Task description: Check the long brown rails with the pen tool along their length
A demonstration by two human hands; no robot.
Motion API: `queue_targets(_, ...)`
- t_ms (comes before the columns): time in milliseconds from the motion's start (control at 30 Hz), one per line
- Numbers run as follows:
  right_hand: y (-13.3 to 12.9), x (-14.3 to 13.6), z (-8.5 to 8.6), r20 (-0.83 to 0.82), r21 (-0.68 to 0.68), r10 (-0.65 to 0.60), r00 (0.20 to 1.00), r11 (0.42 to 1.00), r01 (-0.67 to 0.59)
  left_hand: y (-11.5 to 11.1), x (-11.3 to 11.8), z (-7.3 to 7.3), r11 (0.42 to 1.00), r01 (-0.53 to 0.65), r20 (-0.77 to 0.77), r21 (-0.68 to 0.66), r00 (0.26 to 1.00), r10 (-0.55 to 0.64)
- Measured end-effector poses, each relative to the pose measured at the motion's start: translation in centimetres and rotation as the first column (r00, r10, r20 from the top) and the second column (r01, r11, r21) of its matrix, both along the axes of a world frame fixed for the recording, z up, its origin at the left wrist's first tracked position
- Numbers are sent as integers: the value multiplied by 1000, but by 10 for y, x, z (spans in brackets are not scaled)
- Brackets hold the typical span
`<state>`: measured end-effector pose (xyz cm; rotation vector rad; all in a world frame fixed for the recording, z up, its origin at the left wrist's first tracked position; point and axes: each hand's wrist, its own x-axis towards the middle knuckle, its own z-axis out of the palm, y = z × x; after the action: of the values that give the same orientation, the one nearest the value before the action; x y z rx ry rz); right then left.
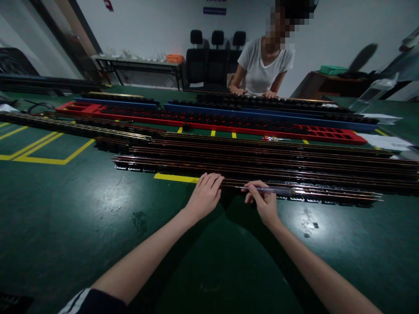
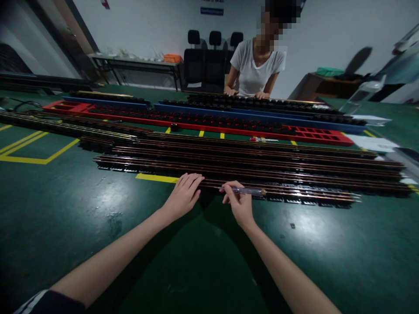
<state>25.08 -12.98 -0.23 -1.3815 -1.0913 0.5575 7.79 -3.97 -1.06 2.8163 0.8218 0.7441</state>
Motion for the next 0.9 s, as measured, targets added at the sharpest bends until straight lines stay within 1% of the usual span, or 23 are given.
queue_targets(67,-1,1,-1,0,2,-2,1000,1000,2,0,0,0,1000,-4,-14,3,1000,4)
queue_targets(200,-1,3,-2,52,-28,67,996,997,-66,-1,-1,1,1000,-10,-26,7,1000,10)
queue_targets(333,-1,4,-1,55,-43,88,995,995,-85,-1,-2,2,1000,-16,-29,7,999,16)
queue_targets(433,-1,2,0,43,-32,73,996,997,-71,-1,-2,3,1000,-19,-37,7,999,19)
queue_targets(633,-2,0,-1,-5,11,-18,1000,1000,18,-1,-1,1,999,-27,-47,39,998,29)
queue_targets(900,-4,0,-3,-29,28,-47,998,998,48,-1,-2,0,998,-34,-47,49,998,36)
